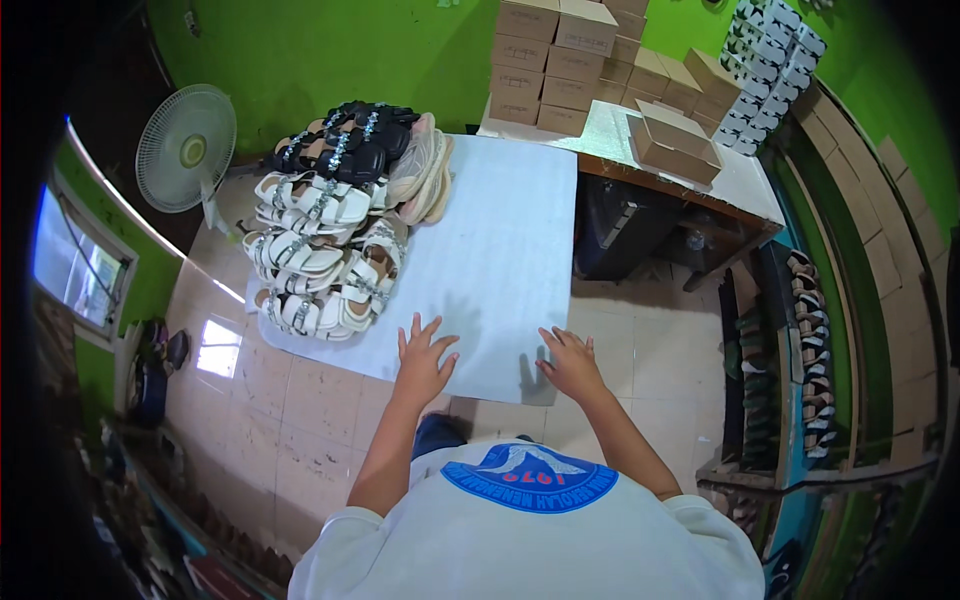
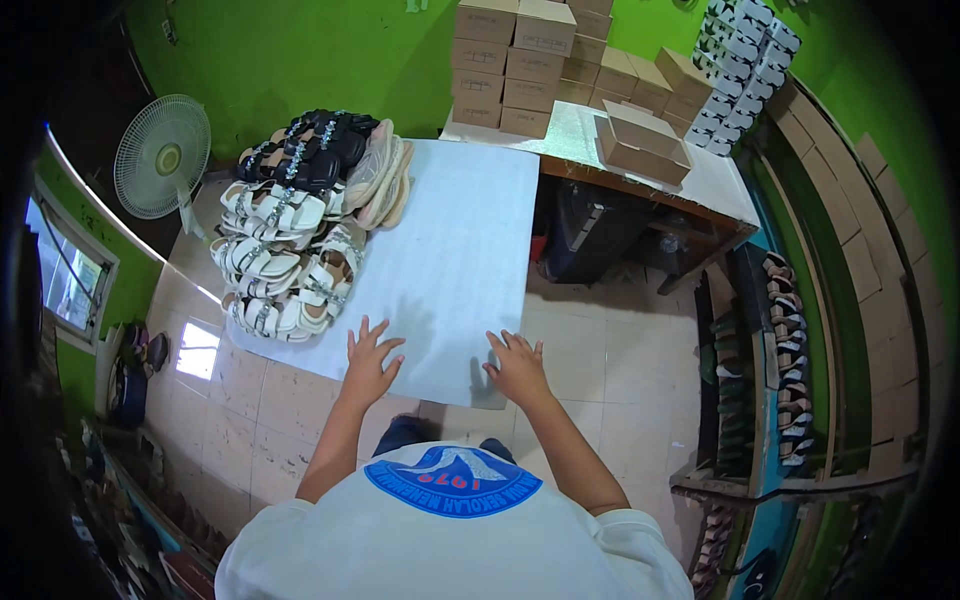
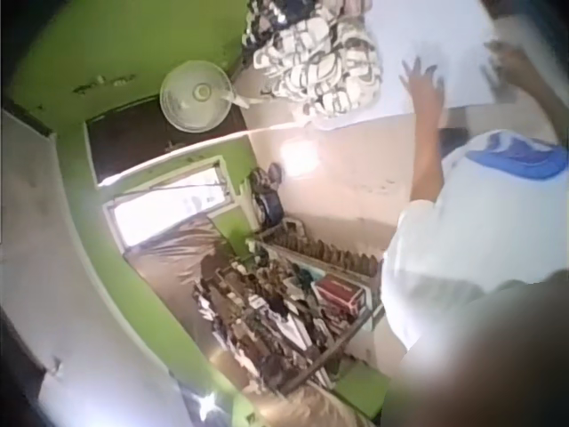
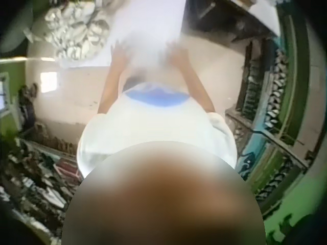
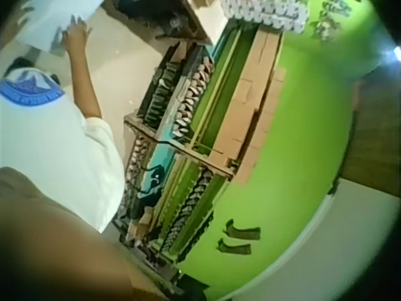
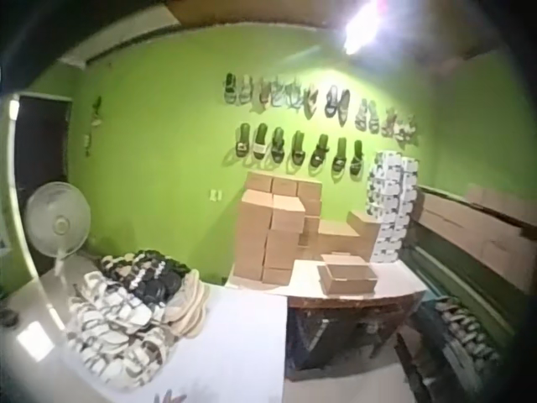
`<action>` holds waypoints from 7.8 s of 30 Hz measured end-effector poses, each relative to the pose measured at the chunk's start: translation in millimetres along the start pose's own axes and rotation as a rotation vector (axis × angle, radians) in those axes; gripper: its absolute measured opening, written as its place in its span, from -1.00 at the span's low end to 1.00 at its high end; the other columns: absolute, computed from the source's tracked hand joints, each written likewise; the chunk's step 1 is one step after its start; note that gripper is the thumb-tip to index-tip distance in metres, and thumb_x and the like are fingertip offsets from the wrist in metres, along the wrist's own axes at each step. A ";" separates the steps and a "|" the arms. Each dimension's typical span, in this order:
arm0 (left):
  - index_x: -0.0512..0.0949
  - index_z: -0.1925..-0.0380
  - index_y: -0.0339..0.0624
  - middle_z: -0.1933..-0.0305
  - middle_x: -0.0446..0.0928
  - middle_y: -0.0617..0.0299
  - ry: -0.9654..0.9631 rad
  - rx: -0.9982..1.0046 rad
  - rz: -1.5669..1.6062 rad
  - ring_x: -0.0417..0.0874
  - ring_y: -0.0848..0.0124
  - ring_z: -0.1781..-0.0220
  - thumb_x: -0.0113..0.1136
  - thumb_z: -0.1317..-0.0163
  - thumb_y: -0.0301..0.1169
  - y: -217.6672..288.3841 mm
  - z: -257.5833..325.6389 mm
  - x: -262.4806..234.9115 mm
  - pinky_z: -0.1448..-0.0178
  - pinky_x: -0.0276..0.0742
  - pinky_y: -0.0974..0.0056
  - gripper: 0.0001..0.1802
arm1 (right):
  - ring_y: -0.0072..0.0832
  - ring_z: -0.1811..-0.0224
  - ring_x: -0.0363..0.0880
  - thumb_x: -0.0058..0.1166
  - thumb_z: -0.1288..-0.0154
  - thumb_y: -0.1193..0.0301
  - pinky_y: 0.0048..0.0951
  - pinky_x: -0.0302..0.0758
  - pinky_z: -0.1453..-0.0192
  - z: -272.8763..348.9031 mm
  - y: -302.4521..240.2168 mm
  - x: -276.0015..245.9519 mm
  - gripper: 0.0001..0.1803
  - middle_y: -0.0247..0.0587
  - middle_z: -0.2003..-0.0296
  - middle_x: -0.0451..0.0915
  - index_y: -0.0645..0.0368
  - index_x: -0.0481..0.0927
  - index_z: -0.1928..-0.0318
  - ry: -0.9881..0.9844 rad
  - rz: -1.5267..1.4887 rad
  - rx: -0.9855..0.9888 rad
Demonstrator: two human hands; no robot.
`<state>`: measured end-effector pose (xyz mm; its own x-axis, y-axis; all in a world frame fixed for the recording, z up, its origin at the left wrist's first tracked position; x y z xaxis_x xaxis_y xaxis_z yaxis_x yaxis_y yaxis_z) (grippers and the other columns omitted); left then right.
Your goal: Placing sandals into shoe boxes and stacking the boxes.
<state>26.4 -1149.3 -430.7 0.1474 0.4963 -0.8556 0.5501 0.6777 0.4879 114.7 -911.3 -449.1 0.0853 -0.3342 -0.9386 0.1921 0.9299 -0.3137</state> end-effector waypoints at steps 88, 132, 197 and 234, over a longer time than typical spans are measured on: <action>0.41 0.07 -0.10 -0.34 0.05 0.11 0.074 0.478 -0.240 -0.04 0.02 -0.38 0.53 0.57 -0.19 54.5 -197.0 -109.0 -0.37 -0.28 -0.20 -0.13 | -0.19 -0.31 0.12 0.43 0.30 0.35 0.11 -0.23 -0.38 -9.5 46.9 -143.3 -0.25 -0.38 -0.13 0.39 -0.05 0.39 -0.03 0.653 -0.283 -0.111; 0.44 0.03 -0.07 -0.35 0.00 0.03 0.013 0.362 -0.146 0.01 0.01 -0.36 0.53 0.57 -0.09 349.5 -597.6 214.0 -0.37 -0.13 -0.12 -0.09 | -0.17 -0.31 0.10 0.40 0.34 0.29 -0.03 -0.24 -0.41 -211.9 571.6 -335.9 -0.22 -0.16 -0.11 0.38 -0.01 0.43 -0.06 0.528 -0.305 0.046; 0.04 -0.31 0.26 -0.34 0.03 -0.12 -0.284 -0.330 -0.189 0.18 0.00 -0.31 0.12 0.04 0.02 318.7 -678.7 321.9 -0.29 0.00 -0.25 -0.14 | -0.18 -0.30 0.15 -0.06 -0.02 0.45 0.18 -0.03 -0.28 -382.2 640.9 -265.6 -0.29 -0.17 -0.27 0.18 -0.01 0.13 -0.27 0.420 -0.407 0.239; 0.44 0.00 -0.07 -0.19 0.28 0.05 0.395 0.240 0.099 0.18 0.06 -0.29 0.06 -0.15 -0.10 352.1 -728.9 260.8 -0.33 -0.15 -0.21 -0.54 | -0.21 -0.18 0.30 0.03 -0.12 0.39 0.41 -0.22 -0.23 -418.7 564.0 -375.9 -0.70 -0.45 0.15 0.55 -0.24 0.57 0.11 0.561 0.002 -0.099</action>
<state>-340.6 -385.8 -355.9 -0.0901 0.7522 -0.6527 0.7303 0.4955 0.4702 -218.4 -196.8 -333.4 -0.4518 -0.2250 -0.8633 0.0978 0.9493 -0.2987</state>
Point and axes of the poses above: each hand's wrist, its own z-axis away from the middle knuckle, its own x-axis out of the palm, y = z × x, the point moved 3 cm from there along -z, towards the middle knuckle
